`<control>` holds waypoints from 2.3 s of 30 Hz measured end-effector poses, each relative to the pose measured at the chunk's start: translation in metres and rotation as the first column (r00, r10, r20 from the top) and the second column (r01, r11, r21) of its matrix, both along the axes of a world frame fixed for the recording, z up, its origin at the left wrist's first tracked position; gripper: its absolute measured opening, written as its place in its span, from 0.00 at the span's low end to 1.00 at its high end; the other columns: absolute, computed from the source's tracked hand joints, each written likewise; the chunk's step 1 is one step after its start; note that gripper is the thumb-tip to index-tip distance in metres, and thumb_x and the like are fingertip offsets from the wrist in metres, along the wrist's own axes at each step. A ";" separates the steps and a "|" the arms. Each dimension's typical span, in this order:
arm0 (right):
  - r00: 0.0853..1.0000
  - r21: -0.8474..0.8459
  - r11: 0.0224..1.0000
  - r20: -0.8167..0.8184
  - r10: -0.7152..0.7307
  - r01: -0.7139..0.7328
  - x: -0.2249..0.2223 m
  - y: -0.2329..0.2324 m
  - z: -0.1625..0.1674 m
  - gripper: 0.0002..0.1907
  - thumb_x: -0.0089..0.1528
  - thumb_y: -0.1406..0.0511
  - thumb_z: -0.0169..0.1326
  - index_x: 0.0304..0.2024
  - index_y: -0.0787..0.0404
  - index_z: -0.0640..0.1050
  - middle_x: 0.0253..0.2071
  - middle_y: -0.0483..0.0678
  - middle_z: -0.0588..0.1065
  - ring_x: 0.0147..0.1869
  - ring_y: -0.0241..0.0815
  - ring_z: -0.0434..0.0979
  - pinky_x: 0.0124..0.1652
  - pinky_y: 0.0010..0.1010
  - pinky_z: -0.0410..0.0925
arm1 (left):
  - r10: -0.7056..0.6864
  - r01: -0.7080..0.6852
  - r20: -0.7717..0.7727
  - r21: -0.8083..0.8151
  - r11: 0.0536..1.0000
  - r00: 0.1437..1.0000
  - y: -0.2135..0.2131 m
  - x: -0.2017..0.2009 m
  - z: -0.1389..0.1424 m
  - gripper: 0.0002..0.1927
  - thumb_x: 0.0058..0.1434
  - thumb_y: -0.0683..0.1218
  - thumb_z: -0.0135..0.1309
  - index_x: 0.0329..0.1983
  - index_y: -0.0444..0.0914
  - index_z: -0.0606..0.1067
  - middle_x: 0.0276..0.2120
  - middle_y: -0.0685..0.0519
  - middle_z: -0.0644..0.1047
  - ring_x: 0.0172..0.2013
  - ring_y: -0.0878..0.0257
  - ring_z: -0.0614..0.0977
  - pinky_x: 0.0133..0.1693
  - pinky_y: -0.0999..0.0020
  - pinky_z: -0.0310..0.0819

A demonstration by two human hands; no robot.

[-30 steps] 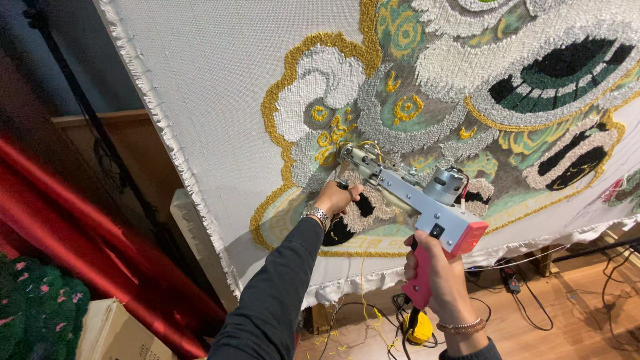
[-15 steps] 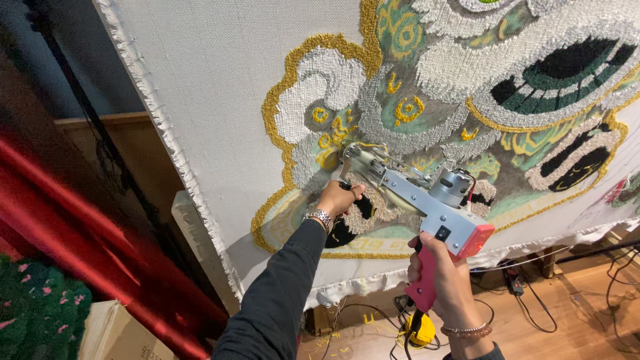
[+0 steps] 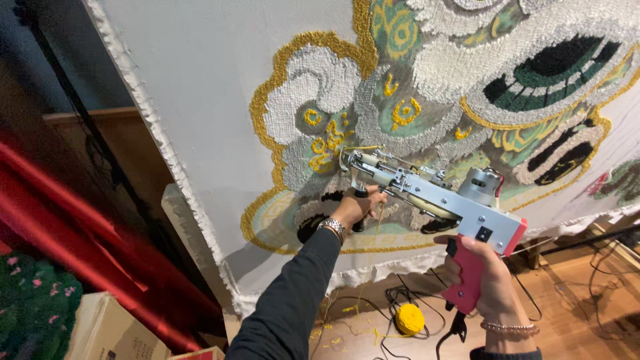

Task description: The person uses a tufting gun to apply yellow yarn into a stretched canvas, forming a decorative design. They guide the tool along the pattern and occasionally adjust the yarn with their hand.

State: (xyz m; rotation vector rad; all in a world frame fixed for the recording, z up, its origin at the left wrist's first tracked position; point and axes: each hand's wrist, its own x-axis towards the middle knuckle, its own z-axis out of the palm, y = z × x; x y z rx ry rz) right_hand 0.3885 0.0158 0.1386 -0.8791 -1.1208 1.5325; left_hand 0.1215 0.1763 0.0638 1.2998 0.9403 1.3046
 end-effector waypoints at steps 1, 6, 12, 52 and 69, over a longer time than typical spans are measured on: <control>1.000 0.006 1.000 0.010 -0.008 0.008 0.005 0.000 -0.001 0.29 0.60 0.52 0.51 0.50 0.72 0.78 0.19 0.44 0.63 0.21 0.37 0.63 0.22 0.29 0.59 | 0.034 -0.034 -0.017 -0.019 0.999 0.999 -0.003 0.003 -0.001 0.25 0.58 0.52 0.63 0.52 0.30 0.80 0.33 0.51 0.83 0.21 0.69 0.76 0.24 0.72 0.72; 1.000 -0.040 0.999 -0.020 -0.018 0.017 0.009 -0.003 -0.001 0.30 0.58 0.51 0.51 0.51 0.70 0.77 0.19 0.44 0.64 0.21 0.37 0.63 0.21 0.31 0.61 | 0.076 -0.085 -0.105 -0.080 0.993 0.992 -0.006 -0.001 0.005 0.20 0.60 0.52 0.66 0.48 0.34 0.80 0.25 0.51 0.79 0.21 0.69 0.76 0.27 0.72 0.73; 0.998 0.001 1.000 -0.068 -0.016 0.016 0.001 -0.013 -0.003 0.31 0.58 0.51 0.52 0.50 0.71 0.76 0.19 0.45 0.65 0.21 0.38 0.65 0.23 0.29 0.61 | 0.053 -0.045 -0.059 0.129 0.991 0.997 -0.006 -0.009 0.007 0.13 0.58 0.46 0.66 0.39 0.31 0.81 0.26 0.50 0.80 0.22 0.68 0.77 0.26 0.69 0.72; 0.997 -0.106 0.993 -0.051 -0.049 0.043 -0.009 -0.014 -0.004 0.28 0.58 0.52 0.51 0.44 0.71 0.77 0.15 0.46 0.62 0.18 0.40 0.61 0.21 0.31 0.58 | 0.107 -0.166 -0.335 -0.151 0.975 0.936 -0.050 -0.016 0.024 0.17 0.56 0.54 0.67 0.42 0.39 0.85 0.29 0.54 0.83 0.22 0.69 0.78 0.29 0.70 0.74; 0.997 -0.074 0.995 -0.032 -0.065 0.063 -0.019 -0.009 -0.003 0.27 0.58 0.51 0.53 0.43 0.71 0.77 0.16 0.45 0.61 0.18 0.40 0.61 0.21 0.32 0.57 | 0.119 -0.179 -0.301 -0.181 0.967 0.946 -0.050 -0.019 0.035 0.23 0.54 0.55 0.69 0.46 0.34 0.83 0.33 0.54 0.84 0.22 0.68 0.76 0.28 0.69 0.75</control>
